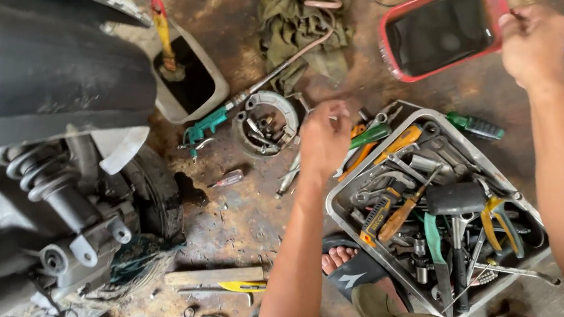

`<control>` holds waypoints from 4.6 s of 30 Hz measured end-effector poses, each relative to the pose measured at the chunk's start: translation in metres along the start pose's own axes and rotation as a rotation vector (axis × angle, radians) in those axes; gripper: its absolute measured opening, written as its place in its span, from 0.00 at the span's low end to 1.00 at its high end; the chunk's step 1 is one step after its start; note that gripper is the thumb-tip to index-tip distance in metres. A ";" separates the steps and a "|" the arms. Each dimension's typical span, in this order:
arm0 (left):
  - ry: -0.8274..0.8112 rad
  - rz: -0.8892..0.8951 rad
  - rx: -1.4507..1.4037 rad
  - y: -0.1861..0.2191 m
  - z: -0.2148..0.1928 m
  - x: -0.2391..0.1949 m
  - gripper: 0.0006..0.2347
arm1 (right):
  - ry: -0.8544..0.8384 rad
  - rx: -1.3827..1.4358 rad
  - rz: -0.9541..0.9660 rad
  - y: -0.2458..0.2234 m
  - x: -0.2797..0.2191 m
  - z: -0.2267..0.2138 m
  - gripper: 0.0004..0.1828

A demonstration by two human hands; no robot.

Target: Cleaning motorcycle engine and transmission components with a cloth and a tray

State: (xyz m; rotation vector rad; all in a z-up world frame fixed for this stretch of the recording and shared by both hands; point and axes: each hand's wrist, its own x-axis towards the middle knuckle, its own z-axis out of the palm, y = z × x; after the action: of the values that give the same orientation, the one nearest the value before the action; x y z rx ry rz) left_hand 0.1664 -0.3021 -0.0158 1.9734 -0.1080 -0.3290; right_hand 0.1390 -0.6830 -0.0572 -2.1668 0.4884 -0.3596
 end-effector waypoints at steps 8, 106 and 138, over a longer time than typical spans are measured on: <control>0.017 0.005 0.029 -0.014 -0.019 -0.052 0.09 | -0.012 -0.325 -0.101 0.026 -0.004 0.010 0.08; 1.010 -0.542 -0.047 -0.182 -0.345 -0.236 0.15 | -0.962 0.173 -1.117 -0.375 -0.380 0.429 0.16; 1.285 -0.472 -0.404 -0.102 -0.277 -0.268 0.23 | -1.191 0.844 0.202 -0.406 -0.370 0.374 0.22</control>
State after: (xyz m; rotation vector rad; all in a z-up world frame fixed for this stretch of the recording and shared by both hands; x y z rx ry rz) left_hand -0.0208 0.0449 0.0456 1.4593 1.1529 0.6121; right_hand 0.0577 -0.0282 0.0199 -1.1653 -0.1398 0.7135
